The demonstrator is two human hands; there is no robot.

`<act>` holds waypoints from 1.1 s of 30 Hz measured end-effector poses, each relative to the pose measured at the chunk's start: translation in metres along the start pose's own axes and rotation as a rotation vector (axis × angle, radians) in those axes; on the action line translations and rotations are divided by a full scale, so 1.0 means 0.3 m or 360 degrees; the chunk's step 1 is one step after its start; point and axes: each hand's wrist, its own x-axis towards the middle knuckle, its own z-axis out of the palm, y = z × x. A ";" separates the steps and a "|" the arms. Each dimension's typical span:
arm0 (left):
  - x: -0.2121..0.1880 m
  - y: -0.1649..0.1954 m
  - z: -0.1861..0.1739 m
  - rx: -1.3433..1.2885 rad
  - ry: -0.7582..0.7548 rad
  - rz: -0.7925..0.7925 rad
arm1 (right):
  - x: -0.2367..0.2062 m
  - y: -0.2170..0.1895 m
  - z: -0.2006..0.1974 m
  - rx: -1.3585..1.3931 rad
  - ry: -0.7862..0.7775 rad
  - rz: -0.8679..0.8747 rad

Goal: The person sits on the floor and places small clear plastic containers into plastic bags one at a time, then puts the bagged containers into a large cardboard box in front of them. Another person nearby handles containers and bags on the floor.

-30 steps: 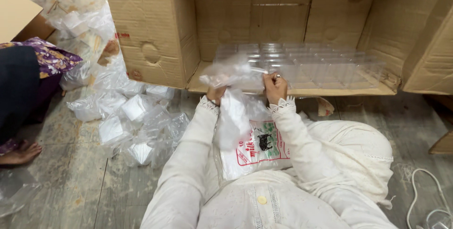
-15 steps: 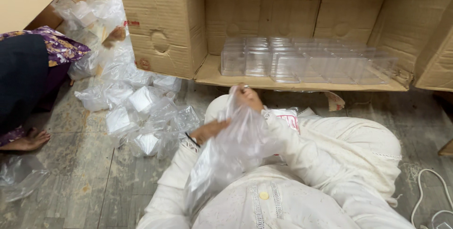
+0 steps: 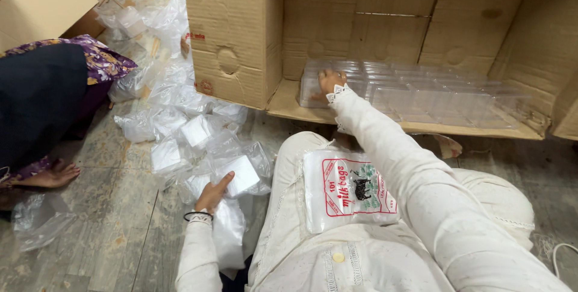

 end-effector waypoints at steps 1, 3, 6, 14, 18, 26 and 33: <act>0.012 -0.011 0.008 0.0122 0.0137 -0.0101 | 0.012 -0.013 0.004 -0.0118 -0.0137 0.0005; 0.022 -0.006 0.013 0.0438 0.0686 0.0186 | 0.010 -0.037 0.015 -0.0151 0.0014 0.0005; 0.035 0.008 -0.014 0.0646 0.0929 0.0187 | -0.009 -0.032 0.010 -0.0100 0.0016 -0.0007; -0.207 0.283 -0.094 -0.0970 -0.0140 0.0765 | -0.155 0.192 -0.158 0.0672 0.0039 0.0055; -0.307 0.495 0.047 -0.0938 -0.0308 0.0932 | -0.239 0.285 -0.187 0.0464 -0.0135 0.0130; -0.432 0.768 0.336 -0.1067 -0.0607 0.1696 | -0.426 -0.036 -0.319 0.2072 -0.0133 -0.0199; -0.474 0.774 0.356 -0.0719 -0.0342 0.1737 | -0.612 -0.167 -0.413 0.2246 0.0207 0.0302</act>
